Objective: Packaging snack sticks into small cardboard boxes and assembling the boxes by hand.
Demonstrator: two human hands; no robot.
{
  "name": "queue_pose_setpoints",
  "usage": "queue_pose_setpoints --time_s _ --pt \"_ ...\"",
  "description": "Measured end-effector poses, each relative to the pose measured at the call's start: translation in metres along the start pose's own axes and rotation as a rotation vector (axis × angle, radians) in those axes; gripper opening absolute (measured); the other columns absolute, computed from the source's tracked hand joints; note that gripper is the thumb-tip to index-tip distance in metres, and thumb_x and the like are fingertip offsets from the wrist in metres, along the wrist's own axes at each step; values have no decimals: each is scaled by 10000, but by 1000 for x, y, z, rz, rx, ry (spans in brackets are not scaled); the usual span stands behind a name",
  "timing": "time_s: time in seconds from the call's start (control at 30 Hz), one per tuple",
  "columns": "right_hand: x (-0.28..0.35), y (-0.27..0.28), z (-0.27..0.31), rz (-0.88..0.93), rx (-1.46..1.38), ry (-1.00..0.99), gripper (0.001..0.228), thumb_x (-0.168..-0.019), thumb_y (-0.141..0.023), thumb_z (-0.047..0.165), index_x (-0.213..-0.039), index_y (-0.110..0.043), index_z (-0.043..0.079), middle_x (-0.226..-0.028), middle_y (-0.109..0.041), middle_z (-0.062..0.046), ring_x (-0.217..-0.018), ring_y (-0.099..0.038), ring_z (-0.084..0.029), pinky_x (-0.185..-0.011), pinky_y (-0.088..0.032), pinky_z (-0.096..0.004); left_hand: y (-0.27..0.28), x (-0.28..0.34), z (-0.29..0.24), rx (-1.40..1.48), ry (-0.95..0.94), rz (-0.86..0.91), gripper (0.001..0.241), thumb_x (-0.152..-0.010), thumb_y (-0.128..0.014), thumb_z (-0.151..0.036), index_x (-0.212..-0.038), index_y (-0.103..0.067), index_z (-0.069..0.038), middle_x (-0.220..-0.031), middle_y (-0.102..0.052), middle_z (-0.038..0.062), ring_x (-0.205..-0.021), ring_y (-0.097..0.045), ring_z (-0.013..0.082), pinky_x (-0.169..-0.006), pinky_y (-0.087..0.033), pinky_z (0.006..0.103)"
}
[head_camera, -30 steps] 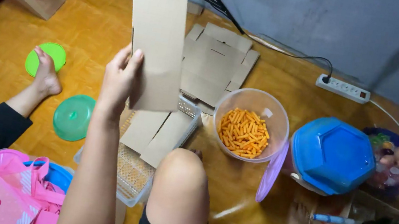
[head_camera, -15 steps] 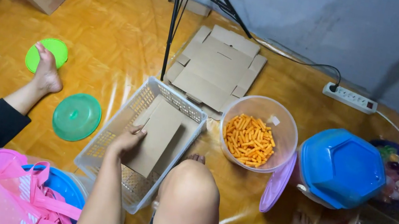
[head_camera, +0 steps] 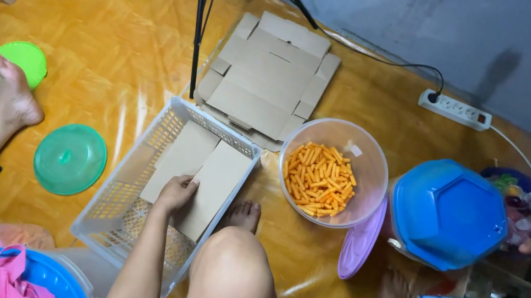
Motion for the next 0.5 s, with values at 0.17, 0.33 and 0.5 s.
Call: queue_pose_setpoints --time_s 0.17,0.33,0.5 --pt "-12 -10 4 58 -46 62 539 -1319 -260 589 -1231 -477 103 -742 -313 42 -545 -323 -86 -587 -496 -335 0 8 -9 -10 102 -28 470 -944 -578 -450 -1273 -727 -150 -1224 -763 104 -1158 -696 254 -966 -500 362" --pt "7 -27 52 54 79 72 565 -1336 -231 448 -1355 -584 7 -801 -399 -58 -582 -426 -205 -574 -463 -401 11 19 -55 -343 235 -24 506 -960 -494 -436 -1385 -616 -190 -1413 -533 203 -1334 -513 402 -1111 -424 532" --pt "10 -22 54 54 52 2 535 -1296 -209 447 -1485 -469 20 -821 -381 -68 -565 -369 -189 -578 -463 -402 21 13 -99 -491 179 -126 534 -947 -459 -403 -1386 -611 -140 -1375 -561 182 -1299 -530 405 -1064 -461 543"
Point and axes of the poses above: each hand's wrist, its own x-axis away from the middle knuckle, its own y-axis out of the back of the hand, z = x × y, the point moved 3 cm from there along -x, towards the middle knuckle
